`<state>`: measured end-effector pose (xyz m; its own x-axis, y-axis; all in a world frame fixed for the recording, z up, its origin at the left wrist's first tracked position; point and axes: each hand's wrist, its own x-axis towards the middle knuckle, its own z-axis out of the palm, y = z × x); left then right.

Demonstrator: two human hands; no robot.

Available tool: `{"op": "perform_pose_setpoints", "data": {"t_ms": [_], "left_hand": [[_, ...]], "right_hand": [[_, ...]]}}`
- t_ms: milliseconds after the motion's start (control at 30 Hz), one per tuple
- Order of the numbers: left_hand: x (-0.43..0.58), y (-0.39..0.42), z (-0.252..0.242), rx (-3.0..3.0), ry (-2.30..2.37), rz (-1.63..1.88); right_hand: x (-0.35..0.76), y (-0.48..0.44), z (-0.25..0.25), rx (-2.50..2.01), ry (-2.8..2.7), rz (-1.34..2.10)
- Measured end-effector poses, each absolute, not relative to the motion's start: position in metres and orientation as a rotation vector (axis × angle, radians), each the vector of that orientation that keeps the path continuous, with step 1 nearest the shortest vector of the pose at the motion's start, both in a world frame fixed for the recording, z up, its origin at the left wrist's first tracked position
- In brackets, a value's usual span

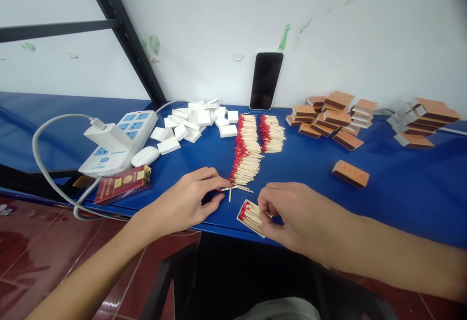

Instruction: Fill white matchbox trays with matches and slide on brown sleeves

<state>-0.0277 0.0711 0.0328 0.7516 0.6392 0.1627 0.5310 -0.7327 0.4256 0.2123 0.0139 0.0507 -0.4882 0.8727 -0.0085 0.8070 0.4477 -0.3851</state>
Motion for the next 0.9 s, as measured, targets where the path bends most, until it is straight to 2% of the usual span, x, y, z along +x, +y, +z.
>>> {"op": "perform_pose_setpoints", "data": {"t_ms": [533, 767, 900], "left_hand": [[-0.025, 0.076, 0.045, 2.755, 0.743, 0.118], [-0.024, 0.070, 0.043, 2.647, 0.788, 0.418], [-0.028, 0.070, 0.035, 2.649, 0.831, 0.444]], "right_hand": [[0.206, 0.059, 0.040, -1.294, -2.561, 0.505], [0.219, 0.054, 0.048, -1.423, -2.570, 0.542], [0.235, 0.042, 0.043, -1.520, -2.613, 0.423]]}}
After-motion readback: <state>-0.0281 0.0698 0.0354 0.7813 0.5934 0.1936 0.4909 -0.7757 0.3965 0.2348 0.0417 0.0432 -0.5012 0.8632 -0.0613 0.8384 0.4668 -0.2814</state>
